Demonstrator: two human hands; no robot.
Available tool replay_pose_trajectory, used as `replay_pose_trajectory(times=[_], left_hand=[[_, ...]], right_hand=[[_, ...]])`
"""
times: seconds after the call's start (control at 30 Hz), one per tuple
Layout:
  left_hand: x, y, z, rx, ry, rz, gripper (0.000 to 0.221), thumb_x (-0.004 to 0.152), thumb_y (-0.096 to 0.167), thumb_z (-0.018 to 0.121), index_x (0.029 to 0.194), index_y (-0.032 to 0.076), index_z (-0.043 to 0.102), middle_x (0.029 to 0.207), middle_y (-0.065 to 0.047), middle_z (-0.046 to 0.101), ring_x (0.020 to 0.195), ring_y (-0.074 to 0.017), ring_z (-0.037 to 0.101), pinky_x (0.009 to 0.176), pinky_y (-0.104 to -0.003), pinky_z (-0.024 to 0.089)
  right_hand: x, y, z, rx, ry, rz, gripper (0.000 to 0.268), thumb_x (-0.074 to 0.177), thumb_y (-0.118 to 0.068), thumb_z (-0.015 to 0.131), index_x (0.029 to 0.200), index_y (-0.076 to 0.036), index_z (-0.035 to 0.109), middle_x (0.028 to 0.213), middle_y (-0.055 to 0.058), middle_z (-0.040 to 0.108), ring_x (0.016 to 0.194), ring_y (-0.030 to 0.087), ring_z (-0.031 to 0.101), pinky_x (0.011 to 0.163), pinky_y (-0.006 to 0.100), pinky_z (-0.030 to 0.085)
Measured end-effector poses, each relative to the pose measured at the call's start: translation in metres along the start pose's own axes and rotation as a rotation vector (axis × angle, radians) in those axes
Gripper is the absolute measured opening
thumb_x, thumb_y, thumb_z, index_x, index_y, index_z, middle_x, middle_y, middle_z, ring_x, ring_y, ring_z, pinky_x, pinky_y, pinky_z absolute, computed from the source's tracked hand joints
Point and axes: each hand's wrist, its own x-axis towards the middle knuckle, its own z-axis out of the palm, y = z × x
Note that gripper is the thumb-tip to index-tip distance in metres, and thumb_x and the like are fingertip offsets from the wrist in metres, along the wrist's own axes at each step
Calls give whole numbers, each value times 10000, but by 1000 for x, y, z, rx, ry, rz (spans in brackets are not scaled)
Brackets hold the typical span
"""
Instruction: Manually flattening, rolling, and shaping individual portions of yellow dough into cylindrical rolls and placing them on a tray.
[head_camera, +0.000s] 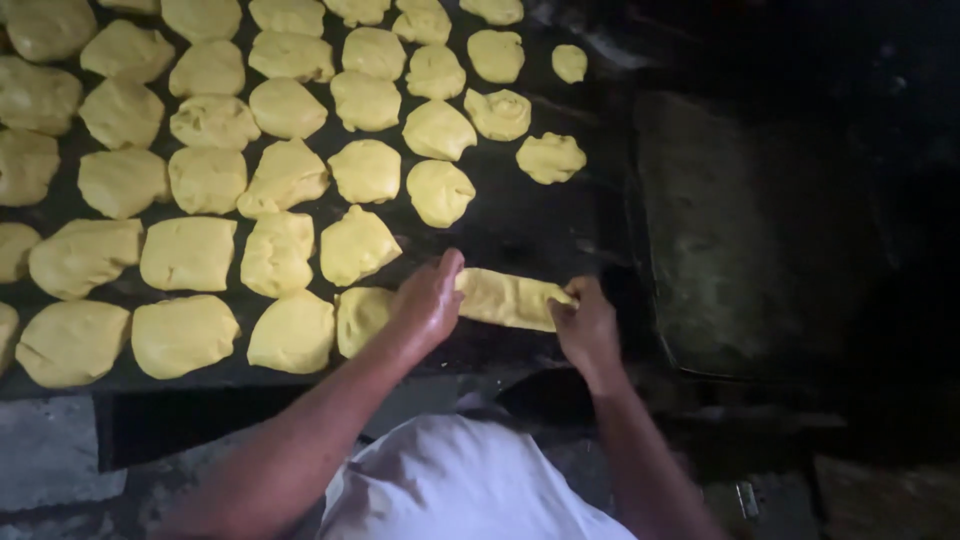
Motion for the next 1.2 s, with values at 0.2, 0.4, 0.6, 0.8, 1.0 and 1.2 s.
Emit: replay_pose_trajectory(times=[0.2, 0.4, 0.6, 0.8, 1.0, 1.2], left_hand=[[24, 23, -78, -958, -154, -396, 196, 908, 70, 729, 1073, 65, 623, 851, -90, 699, 716, -199, 668, 648, -363, 568], [24, -29, -33, -635, -156, -502, 132, 879, 47, 757, 993, 46, 690, 847, -110, 725, 683, -229, 678, 622, -415, 563], [33, 17, -8, -256, 405, 101, 108, 795, 29, 658, 887, 20, 713, 909, -238, 687, 863, -437, 673, 768, -512, 547], [53, 7, 68, -258, 336, 139, 98, 809, 28, 612, 860, 7, 693, 839, -242, 669, 853, -446, 653, 800, -529, 535], [73, 29, 16, -286, 179, 104, 216, 857, 23, 572, 1043, -23, 671, 924, -262, 679, 928, -450, 658, 858, -522, 527], [85, 44, 22, -43, 419, 66, 409, 884, 35, 565, 1288, 3, 519, 1230, -233, 560, 1108, -416, 560, 990, -501, 461]], right_hand=[[35, -34, -78, 438, -87, 165, 316, 842, -154, 745, 1125, -73, 632, 973, 94, 717, 856, 184, 700, 751, 303, 613], [95, 39, -53, -297, -110, -52, 263, 907, -212, 782, 1117, -111, 659, 998, 131, 718, 933, 282, 695, 837, 428, 551], [75, -33, -36, -177, -17, -337, 165, 823, -139, 783, 965, -87, 718, 1068, 178, 688, 956, 366, 694, 787, 487, 548], [79, -19, 45, -130, -32, -534, 131, 940, -171, 704, 977, -46, 715, 982, 222, 731, 959, 408, 689, 816, 485, 552], [77, -82, -38, 105, -510, -132, 321, 1018, -287, 496, 1290, -162, 612, 1027, 117, 746, 911, 292, 778, 816, 403, 620], [92, -37, 54, -482, 120, -826, 605, 827, -260, 675, 1408, -135, 562, 1611, 153, 389, 1438, 389, 404, 1162, 511, 336]])
